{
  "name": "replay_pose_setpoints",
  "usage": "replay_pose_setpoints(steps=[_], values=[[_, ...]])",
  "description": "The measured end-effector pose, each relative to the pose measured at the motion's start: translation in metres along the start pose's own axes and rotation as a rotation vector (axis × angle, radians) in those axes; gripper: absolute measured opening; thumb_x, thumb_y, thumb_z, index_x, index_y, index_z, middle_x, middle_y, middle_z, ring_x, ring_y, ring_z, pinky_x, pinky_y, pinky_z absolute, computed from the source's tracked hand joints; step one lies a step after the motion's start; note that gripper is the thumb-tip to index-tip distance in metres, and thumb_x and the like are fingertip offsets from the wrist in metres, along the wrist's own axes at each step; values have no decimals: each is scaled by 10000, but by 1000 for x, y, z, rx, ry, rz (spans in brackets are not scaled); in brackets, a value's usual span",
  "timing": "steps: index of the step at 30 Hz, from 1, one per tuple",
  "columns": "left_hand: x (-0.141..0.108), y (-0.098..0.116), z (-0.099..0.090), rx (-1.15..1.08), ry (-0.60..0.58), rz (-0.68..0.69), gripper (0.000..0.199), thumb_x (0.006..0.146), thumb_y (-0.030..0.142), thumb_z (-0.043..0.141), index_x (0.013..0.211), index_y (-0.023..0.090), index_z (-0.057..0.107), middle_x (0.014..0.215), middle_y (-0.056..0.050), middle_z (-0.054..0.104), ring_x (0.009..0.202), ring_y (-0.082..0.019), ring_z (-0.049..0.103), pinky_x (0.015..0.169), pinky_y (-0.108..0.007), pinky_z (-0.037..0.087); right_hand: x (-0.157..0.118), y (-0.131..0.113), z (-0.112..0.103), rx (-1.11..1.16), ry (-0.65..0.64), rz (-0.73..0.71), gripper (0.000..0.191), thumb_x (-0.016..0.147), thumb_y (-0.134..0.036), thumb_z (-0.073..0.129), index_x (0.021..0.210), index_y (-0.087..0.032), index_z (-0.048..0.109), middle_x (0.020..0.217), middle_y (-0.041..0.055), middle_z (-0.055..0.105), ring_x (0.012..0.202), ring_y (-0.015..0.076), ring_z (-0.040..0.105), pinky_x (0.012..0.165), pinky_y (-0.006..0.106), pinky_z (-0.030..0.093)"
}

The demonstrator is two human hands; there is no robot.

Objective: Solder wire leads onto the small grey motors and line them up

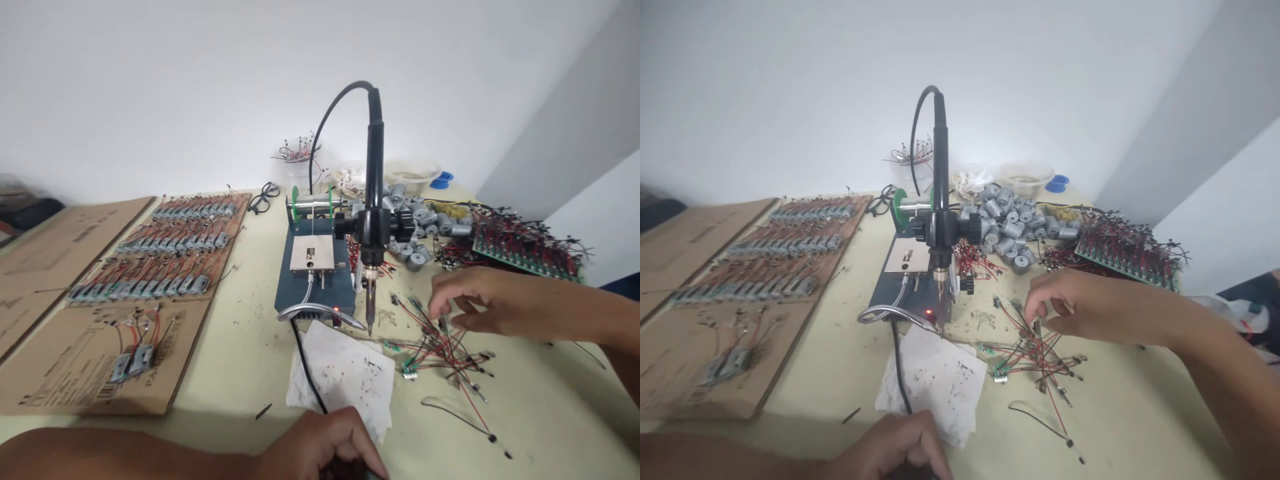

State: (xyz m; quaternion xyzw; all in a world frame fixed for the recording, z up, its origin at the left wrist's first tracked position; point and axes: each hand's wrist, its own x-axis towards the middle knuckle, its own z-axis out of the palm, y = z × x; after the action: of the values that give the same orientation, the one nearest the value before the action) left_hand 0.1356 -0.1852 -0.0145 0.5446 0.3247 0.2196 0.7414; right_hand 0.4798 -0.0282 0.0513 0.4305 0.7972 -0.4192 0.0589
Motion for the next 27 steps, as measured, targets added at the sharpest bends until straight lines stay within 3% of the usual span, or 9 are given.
replay_pose_setpoints(steps=[3,7,14,19,23,27], values=[[0,1,0,-43,17,7,489,824,627,834,901,181,652,663,69,494,547,-48,378,551,-209,261,1,-3,4,-9,-4,14,190,947,-379,703,1109,-325,787,1143,49,708,969,268,631,783,394,467],[1,-4,0,-44,21,34,493,828,634,831,900,182,651,640,75,521,516,-39,372,550,-209,274,-1,-9,2,8,16,20,154,878,-410,771,954,-281,811,982,48,710,815,235,583,722,387,435],[-3,3,5,-12,33,22,478,817,598,853,915,183,637,732,54,523,595,-47,398,575,-195,282,-7,-14,-6,80,25,45,310,922,-585,774,1001,-286,793,784,9,611,710,213,549,658,363,394],[-4,5,3,41,48,43,560,872,736,721,922,187,625,779,21,545,652,-77,442,581,-197,309,-6,-12,-7,206,-21,-31,190,930,-427,765,1017,-260,741,929,27,697,812,222,608,733,360,475],[-1,1,-3,37,-46,23,494,855,649,791,920,195,607,706,48,505,588,-64,427,540,-185,302,-2,-8,-5,302,-72,-98,167,950,-387,737,1034,-255,679,1072,39,748,938,250,667,798,379,524],[-3,-1,0,19,22,3,513,850,677,787,924,197,621,705,55,494,574,-54,395,523,-183,271,2,-6,-1,338,-77,-119,175,980,-393,722,998,-244,631,1124,58,753,977,256,664,798,383,521]])
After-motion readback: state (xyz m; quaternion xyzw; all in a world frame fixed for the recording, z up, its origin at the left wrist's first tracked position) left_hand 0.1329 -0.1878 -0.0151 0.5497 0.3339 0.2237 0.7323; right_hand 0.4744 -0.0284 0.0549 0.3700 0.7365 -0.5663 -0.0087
